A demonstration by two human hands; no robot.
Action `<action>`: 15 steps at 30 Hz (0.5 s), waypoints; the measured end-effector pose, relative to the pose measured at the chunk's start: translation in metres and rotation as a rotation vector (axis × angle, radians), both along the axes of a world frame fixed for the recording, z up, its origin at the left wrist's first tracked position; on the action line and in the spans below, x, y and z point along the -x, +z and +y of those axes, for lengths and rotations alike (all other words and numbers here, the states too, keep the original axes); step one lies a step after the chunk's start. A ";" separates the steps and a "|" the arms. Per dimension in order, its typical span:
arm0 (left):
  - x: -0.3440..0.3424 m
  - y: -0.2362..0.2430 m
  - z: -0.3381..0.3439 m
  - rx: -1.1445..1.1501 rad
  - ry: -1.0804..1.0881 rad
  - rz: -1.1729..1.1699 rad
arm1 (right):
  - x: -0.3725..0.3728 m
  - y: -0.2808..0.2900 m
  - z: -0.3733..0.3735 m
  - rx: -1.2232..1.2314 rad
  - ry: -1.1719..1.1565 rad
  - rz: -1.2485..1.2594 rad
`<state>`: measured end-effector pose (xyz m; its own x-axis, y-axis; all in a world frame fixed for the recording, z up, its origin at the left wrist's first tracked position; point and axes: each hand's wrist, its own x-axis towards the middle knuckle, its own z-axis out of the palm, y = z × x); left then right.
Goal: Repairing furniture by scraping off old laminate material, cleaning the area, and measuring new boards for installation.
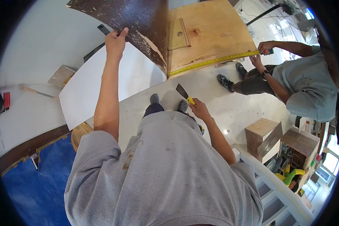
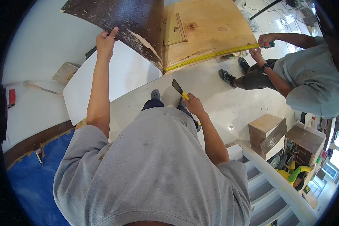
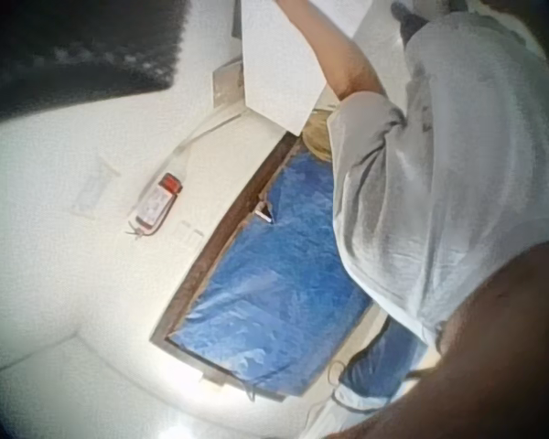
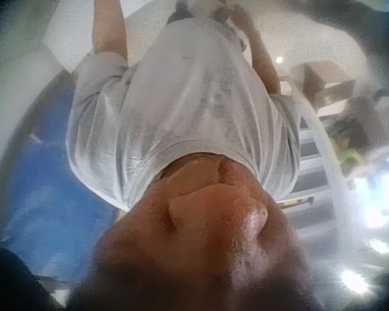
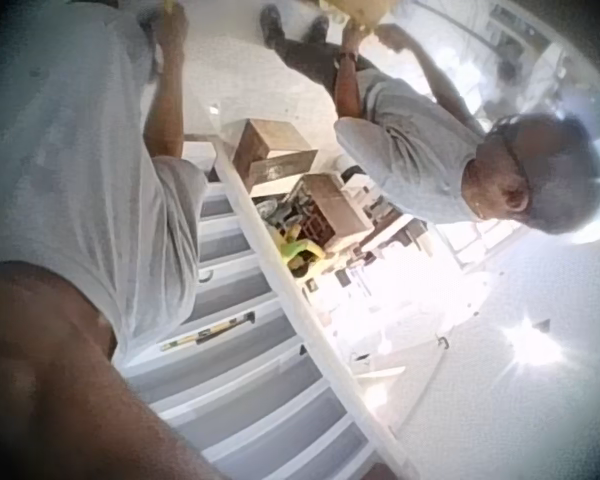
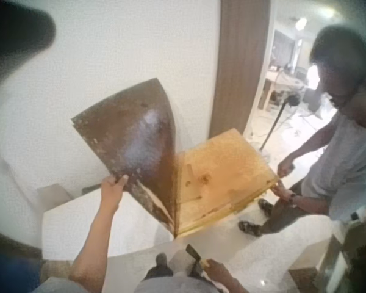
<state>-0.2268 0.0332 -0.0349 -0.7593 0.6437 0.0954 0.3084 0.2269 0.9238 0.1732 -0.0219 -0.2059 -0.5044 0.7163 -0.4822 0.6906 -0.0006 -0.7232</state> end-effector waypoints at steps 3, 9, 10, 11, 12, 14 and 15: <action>-0.001 -0.001 0.001 -0.046 -0.022 -0.057 | 0.020 -0.009 0.006 -0.003 -0.041 0.054; 0.000 0.001 0.002 0.090 0.026 0.041 | 0.070 -0.033 0.017 -0.156 -0.050 0.046; 0.000 0.001 0.004 0.077 0.004 0.047 | 0.075 -0.037 0.017 -0.163 -0.043 -0.025; 0.000 0.002 0.005 0.001 0.000 0.022 | 0.078 -0.041 0.017 -0.157 -0.034 0.011; -0.001 0.001 0.006 -0.017 0.006 -0.053 | 0.080 -0.045 0.016 -0.180 -0.064 0.019; -0.003 0.001 0.007 -0.089 -0.027 -0.054 | 0.081 -0.052 0.016 -0.202 -0.094 0.022; -0.003 0.002 0.006 -0.058 -0.021 -0.139 | 0.081 -0.055 0.016 -0.179 -0.111 0.011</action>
